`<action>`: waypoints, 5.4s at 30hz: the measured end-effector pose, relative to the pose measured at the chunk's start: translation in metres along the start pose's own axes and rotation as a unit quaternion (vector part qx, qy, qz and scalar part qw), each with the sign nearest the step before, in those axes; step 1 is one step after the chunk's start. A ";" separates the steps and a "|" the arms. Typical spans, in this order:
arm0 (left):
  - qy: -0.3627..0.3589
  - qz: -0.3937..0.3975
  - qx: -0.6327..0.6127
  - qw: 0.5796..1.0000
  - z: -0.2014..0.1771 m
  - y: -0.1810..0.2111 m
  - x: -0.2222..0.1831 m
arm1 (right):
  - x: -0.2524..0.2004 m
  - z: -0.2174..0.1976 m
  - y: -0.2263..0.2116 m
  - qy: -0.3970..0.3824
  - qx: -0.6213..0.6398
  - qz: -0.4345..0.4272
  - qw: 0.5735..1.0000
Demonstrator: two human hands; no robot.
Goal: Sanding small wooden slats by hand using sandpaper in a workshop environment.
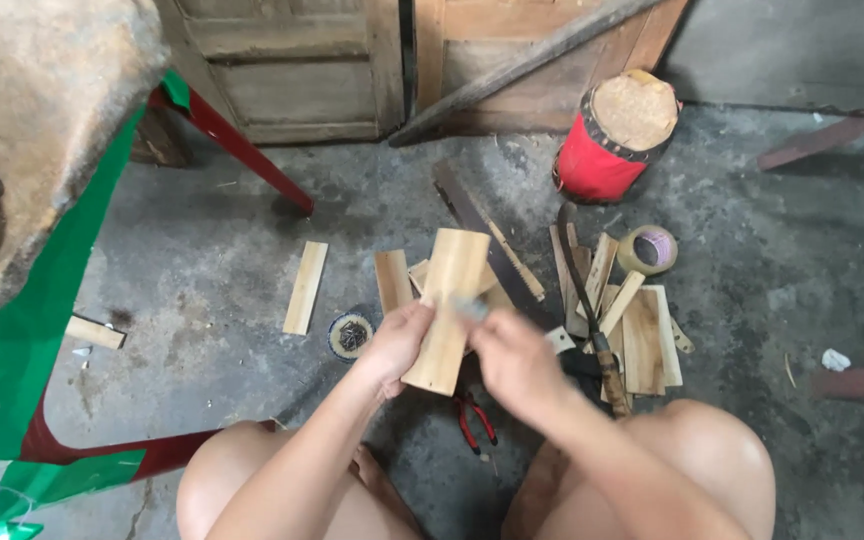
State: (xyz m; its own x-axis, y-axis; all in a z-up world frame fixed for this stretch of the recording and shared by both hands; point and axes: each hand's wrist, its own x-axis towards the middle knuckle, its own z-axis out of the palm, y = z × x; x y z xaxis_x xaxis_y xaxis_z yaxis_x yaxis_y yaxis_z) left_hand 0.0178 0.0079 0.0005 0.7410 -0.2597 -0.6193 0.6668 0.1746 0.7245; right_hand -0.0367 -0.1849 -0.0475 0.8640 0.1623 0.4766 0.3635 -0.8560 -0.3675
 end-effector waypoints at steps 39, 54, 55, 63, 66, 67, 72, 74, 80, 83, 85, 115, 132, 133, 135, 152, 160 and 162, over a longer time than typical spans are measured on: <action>-0.034 -0.031 0.019 0.999 0.013 -0.014 -0.004 | -0.006 -0.004 0.040 0.013 -0.010 0.052 0.999; 0.064 -0.006 -0.142 0.988 0.010 0.025 0.001 | 0.011 -0.054 -0.062 -0.033 0.156 -0.014 0.987; 0.071 -0.012 -0.145 0.987 0.007 0.022 -0.002 | 0.006 -0.049 -0.039 -0.041 0.162 -0.012 0.986; -0.090 -0.029 -0.210 0.973 0.003 0.013 0.003 | 0.030 -0.067 0.061 0.170 0.114 0.162 0.965; -0.105 -0.063 -0.220 0.968 0.018 -0.008 0.012 | 0.050 -0.062 0.029 0.284 0.055 0.121 0.950; -0.109 -0.068 -0.219 0.967 0.020 -0.037 0.022 | 0.044 -0.053 0.002 0.284 0.050 0.124 0.949; -0.099 -0.101 -0.141 0.980 0.037 -0.005 0.010 | 0.052 -0.025 0.030 0.190 0.079 0.036 0.978; -0.086 -0.093 -0.159 0.979 0.028 -0.013 0.014 | 0.030 0.007 0.064 0.212 0.105 0.044 0.970; -0.084 -0.117 -0.188 0.971 0.023 -0.038 0.030 | 0.042 -0.020 0.017 0.079 0.185 0.092 0.975; 0.017 -0.006 -0.125 0.992 0.002 -0.014 0.039 | 0.033 -0.048 0.081 0.115 0.219 0.258 0.934; 0.123 0.022 -0.129 0.984 -0.012 -0.014 0.046 | 0.032 -0.072 0.084 0.111 0.228 0.372 0.893; 0.235 0.213 0.509 0.800 -0.027 -0.141 0.182 | 0.025 -0.106 0.075 -0.090 0.055 0.256 0.961; 0.188 0.224 0.232 0.928 -0.022 -0.085 0.177 | 0.054 -0.065 0.076 -0.170 0.016 0.380 0.909; 0.188 0.224 0.232 0.928 -0.036 -0.101 0.185 | 0.053 -0.065 0.075 -0.170 0.016 0.380 0.909; 0.257 0.173 0.308 0.900 -0.062 -0.126 0.207 | 0.056 -0.064 0.076 -0.142 0.032 0.387 0.911; 0.397 -0.052 0.324 0.857 -0.120 -0.162 0.249 | 0.073 -0.051 0.081 -0.122 0.157 0.345 0.917; 0.091 0.077 -0.140 0.983 0.000 -0.007 0.120 | 0.067 -0.032 0.087 -0.121 0.445 0.391 0.796; -0.066 0.061 -0.240 0.967 0.023 0.001 0.098 | 0.064 -0.029 0.080 -0.135 0.485 0.365 0.784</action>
State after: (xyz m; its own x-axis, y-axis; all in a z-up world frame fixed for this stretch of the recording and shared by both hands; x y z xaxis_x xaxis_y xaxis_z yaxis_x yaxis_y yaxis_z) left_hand 0.0891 -0.0391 -0.0520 0.8208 -0.3225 -0.4714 0.5589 0.6241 0.5460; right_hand 0.0370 -0.2572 -0.0229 0.9597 0.0131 -0.2807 -0.2805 -0.0157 -0.9597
